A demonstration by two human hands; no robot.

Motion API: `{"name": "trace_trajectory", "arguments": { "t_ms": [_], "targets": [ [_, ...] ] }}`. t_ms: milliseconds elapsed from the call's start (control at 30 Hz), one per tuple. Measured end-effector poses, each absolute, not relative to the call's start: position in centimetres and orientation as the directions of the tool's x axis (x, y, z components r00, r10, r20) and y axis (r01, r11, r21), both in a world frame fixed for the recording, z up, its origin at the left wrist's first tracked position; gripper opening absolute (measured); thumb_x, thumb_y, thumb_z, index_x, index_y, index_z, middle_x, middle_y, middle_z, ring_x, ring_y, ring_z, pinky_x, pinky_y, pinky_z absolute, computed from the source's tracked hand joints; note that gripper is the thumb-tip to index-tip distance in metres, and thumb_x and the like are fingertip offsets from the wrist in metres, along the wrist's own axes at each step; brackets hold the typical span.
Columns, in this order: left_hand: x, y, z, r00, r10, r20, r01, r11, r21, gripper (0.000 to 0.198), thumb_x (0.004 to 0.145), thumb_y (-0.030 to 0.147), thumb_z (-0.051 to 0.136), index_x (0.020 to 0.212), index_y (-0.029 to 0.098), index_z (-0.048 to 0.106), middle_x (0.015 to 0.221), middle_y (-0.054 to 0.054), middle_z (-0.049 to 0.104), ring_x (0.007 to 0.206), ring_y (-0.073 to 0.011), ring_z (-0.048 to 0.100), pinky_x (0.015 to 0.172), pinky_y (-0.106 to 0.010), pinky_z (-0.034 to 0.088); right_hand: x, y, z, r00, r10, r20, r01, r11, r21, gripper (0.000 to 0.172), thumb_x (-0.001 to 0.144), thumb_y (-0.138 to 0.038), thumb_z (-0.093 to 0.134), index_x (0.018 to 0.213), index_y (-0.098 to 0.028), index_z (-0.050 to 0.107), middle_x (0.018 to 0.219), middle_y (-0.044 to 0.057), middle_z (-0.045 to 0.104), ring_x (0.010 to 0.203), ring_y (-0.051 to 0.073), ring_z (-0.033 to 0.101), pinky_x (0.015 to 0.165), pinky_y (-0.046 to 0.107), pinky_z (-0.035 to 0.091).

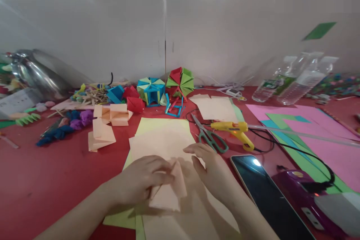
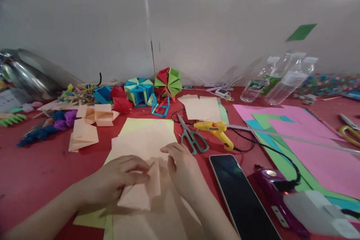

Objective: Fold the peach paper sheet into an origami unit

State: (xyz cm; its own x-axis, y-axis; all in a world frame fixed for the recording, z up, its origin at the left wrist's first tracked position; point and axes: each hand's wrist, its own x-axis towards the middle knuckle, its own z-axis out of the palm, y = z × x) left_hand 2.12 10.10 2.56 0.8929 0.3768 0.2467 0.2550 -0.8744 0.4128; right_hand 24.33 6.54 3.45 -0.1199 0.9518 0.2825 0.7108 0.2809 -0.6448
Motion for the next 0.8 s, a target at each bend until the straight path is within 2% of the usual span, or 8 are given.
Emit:
{"name": "trace_trajectory", "arguments": {
  "t_ms": [100,233,300,433,533,633,700,800],
  "targets": [
    [1.5,10.3,2.8,0.887,0.433,0.162,0.309,-0.815,0.49,0.063,0.068,-0.001,0.051,0.124,0.027,0.047,0.122,-0.004,0.055,0.11,-0.0208,0.05,0.091,-0.035,0.041,24.3,6.2,4.3,-0.187,0.964,0.187,0.668,0.265,-0.695,0.023,0.081,-0.013,0.051,0.101,-0.02,0.061,0.105,0.007,0.062,0.099,0.02,0.057,0.085,0.035,0.047],
    [0.8,10.4,2.4,0.825,0.55,0.128,0.385,-0.713,0.586,0.078,0.063,-0.002,0.049,0.133,0.025,0.031,0.128,-0.007,0.051,0.116,-0.0229,0.047,0.096,-0.039,0.04,23.8,5.8,5.3,-0.406,0.907,0.11,0.581,0.349,-0.735,0.044,0.074,-0.027,0.068,0.116,-0.025,0.054,0.119,0.005,0.056,0.112,0.019,0.05,0.095,0.034,0.042],
    [0.7,10.4,2.1,0.811,0.57,0.129,0.391,-0.693,0.605,0.082,0.062,-0.002,0.049,0.135,0.025,0.025,0.133,-0.008,0.046,0.119,-0.024,0.044,0.097,-0.041,0.039,23.5,5.7,5.4,-0.47,0.877,0.102,0.543,0.378,-0.75,0.048,0.075,-0.032,0.067,0.12,-0.026,0.051,0.122,0.004,0.055,0.115,0.019,0.047,0.097,0.034,0.04],
    [0.8,10.3,2.0,0.809,0.574,0.129,0.373,-0.67,0.642,0.078,0.062,-0.003,0.048,0.132,0.025,0.03,0.132,-0.007,0.046,0.119,-0.0224,0.044,0.097,-0.039,0.039,22.9,5.7,5.2,-0.497,0.86,0.114,0.487,0.385,-0.784,0.034,0.086,-0.027,0.054,0.12,-0.028,0.05,0.12,0.003,0.056,0.114,0.016,0.048,0.095,0.032,0.041],
    [1.0,10.2,2.2,0.81,0.571,0.131,0.359,-0.66,0.659,0.07,0.064,-0.002,0.05,0.127,0.025,0.035,0.127,-0.008,0.05,0.117,-0.0221,0.047,0.095,-0.038,0.04,22.8,5.7,4.8,-0.495,0.861,0.116,0.484,0.384,-0.786,0.028,0.086,-0.021,0.053,0.113,-0.028,0.054,0.114,0.002,0.058,0.11,0.016,0.05,0.093,0.033,0.043],
    [0.8,10.2,2.7,0.821,0.556,0.126,0.332,-0.646,0.688,0.066,0.067,0.012,0.064,0.125,0.024,0.035,0.126,-0.01,0.049,0.116,-0.0243,0.047,0.094,-0.039,0.041,23.4,5.8,4.7,-0.404,0.907,0.118,0.527,0.336,-0.781,0.026,0.086,-0.017,0.049,0.109,-0.028,0.056,0.111,0.003,0.059,0.107,0.016,0.052,0.092,0.034,0.043],
    [0.6,10.3,3.0,0.839,0.53,0.122,0.308,-0.648,0.697,0.074,0.065,0.026,0.072,0.128,0.025,0.033,0.129,-0.011,0.046,0.121,-0.0264,0.042,0.097,-0.041,0.039,23.9,5.9,4.8,-0.352,0.931,0.096,0.553,0.29,-0.781,0.027,0.085,-0.018,0.051,0.109,-0.028,0.055,0.113,0.003,0.058,0.107,0.017,0.053,0.092,0.035,0.043],
    [0.3,10.4,3.4,0.898,0.434,0.078,0.279,-0.697,0.661,0.08,0.063,0.037,0.074,0.131,0.026,0.034,0.137,-0.011,0.037,0.131,-0.0298,0.027,0.102,-0.046,0.033,24.3,5.8,5.1,-0.439,0.897,0.045,0.557,0.311,-0.77,0.041,0.076,-0.023,0.065,0.115,-0.028,0.054,0.119,0.003,0.055,0.113,0.019,0.049,0.096,0.036,0.04]
  ]
}}
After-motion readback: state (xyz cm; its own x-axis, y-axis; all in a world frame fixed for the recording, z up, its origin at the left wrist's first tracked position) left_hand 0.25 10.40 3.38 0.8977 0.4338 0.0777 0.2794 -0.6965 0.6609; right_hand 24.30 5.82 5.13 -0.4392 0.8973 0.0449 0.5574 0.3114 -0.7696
